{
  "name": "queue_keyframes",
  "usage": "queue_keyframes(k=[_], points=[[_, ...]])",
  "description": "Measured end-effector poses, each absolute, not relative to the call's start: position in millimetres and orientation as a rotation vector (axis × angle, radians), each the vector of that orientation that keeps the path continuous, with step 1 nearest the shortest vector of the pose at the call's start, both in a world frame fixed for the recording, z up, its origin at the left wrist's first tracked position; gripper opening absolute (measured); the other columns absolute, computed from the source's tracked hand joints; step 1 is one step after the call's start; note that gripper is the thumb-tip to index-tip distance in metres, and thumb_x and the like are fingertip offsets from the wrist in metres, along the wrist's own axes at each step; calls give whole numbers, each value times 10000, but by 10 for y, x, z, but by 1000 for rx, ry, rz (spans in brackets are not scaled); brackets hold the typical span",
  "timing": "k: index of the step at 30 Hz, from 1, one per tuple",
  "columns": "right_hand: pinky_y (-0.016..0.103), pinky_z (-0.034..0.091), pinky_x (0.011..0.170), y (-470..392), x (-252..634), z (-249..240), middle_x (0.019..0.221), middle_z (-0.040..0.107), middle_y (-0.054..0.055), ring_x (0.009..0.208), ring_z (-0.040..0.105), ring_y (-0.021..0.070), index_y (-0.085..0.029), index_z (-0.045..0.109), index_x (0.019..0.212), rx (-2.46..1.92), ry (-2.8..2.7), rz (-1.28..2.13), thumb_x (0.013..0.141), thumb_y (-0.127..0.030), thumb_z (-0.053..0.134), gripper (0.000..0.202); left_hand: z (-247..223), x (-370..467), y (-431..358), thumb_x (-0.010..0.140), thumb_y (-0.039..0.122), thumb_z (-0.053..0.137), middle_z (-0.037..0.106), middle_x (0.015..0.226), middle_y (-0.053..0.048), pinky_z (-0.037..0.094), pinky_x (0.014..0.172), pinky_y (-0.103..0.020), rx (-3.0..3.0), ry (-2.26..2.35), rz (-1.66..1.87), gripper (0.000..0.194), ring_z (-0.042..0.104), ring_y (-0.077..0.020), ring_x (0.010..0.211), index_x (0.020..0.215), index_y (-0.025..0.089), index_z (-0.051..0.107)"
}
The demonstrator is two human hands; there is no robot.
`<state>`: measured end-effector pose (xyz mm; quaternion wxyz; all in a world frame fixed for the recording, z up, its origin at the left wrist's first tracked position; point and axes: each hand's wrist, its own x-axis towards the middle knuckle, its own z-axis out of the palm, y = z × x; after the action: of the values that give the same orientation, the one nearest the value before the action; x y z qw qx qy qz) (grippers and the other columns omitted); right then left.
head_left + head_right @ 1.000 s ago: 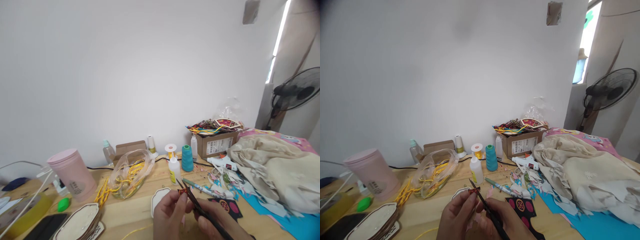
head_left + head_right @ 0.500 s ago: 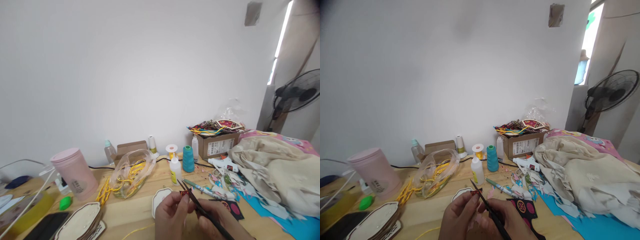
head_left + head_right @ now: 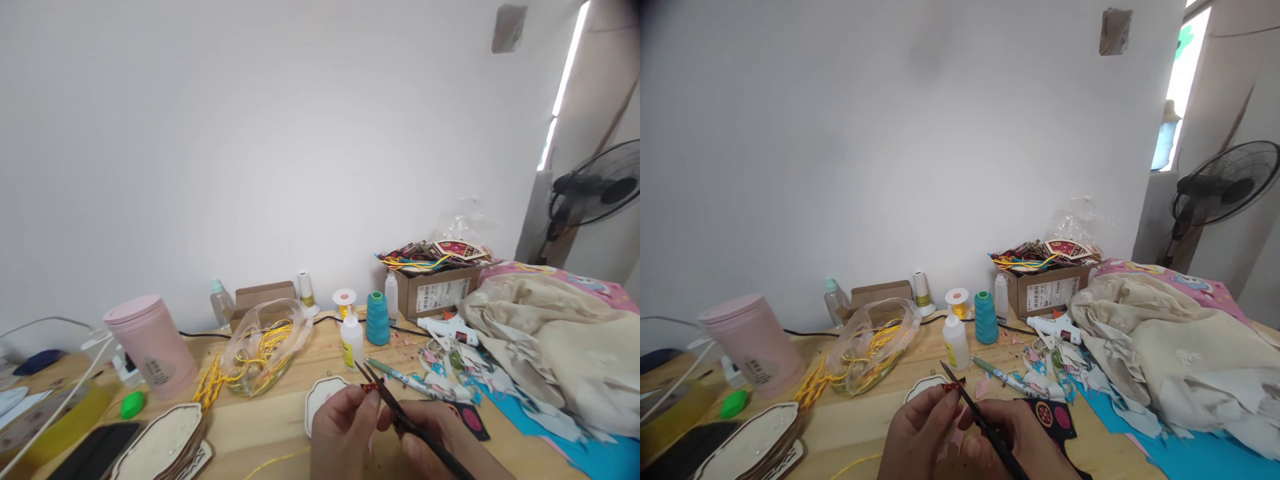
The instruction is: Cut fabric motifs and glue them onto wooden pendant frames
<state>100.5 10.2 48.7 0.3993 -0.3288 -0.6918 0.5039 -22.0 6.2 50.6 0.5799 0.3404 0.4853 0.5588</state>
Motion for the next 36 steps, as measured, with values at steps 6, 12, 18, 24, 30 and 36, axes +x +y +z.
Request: queue_keyframes(k=[6, 12, 18, 24, 30, 36], points=[[205, 156, 390, 108, 1033, 471, 504, 272, -53, 461, 209, 84, -146, 588, 699, -813, -1757, 1305, 639, -646, 475, 516, 495, -244, 76, 491, 438, 693, 532, 401, 16, 186, 364, -173, 835, 1155, 1292, 337, 324, -35, 341, 533, 114, 610], [214, 159, 406, 96, 1047, 481, 508, 291, -41, 473, 224, 91, -126, 591, 681, -912, -1760, 1305, 597, -704, 449, 601, 511, -248, 73, 450, 430, 717, 516, 402, 26, 204, 366, -168, 792, 1128, 1303, 341, 348, -43, 353, 533, 112, 629], [206, 172, 407, 95, 1049, 506, 508, 311, -33, 475, 229, 89, -114, 591, 632, -991, -1790, 1311, 552, -749, 432, 660, 532, -263, 66, 473, 403, 716, 533, 406, 22, 205, 364, -172, 790, 1136, 1299, 305, 373, -43, 348, 521, 116, 625], [222, 180, 430, 36, 1064, 624, 521, 298, -35, 495, 232, 97, -119, 575, 629, -1031, -1758, 1313, 552, -763, 412, 668, 513, -283, 78, 444, 419, 724, 556, 412, 4, 215, 371, -180, 783, 1133, 1274, 333, 390, -52, 350, 532, 109, 638], [233, 205, 443, 25, 1064, 637, 529, 307, -26, 517, 262, 113, -115, 601, 643, -1043, -1781, 1285, 547, -777, 391, 700, 470, -303, 95, 453, 421, 724, 552, 425, 9, 228, 385, -175, 768, 1115, 1242, 333, 390, -41, 355, 537, 111, 637], [228, 183, 442, 49, 1068, 596, 531, 302, -29, 526, 251, 112, -129, 595, 633, -1026, -1776, 1294, 563, -760, 402, 664, 477, -314, 97, 465, 428, 719, 552, 443, 9, 237, 389, -163, 717, 1119, 1227, 332, 441, -61, 399, 572, 135, 606]])
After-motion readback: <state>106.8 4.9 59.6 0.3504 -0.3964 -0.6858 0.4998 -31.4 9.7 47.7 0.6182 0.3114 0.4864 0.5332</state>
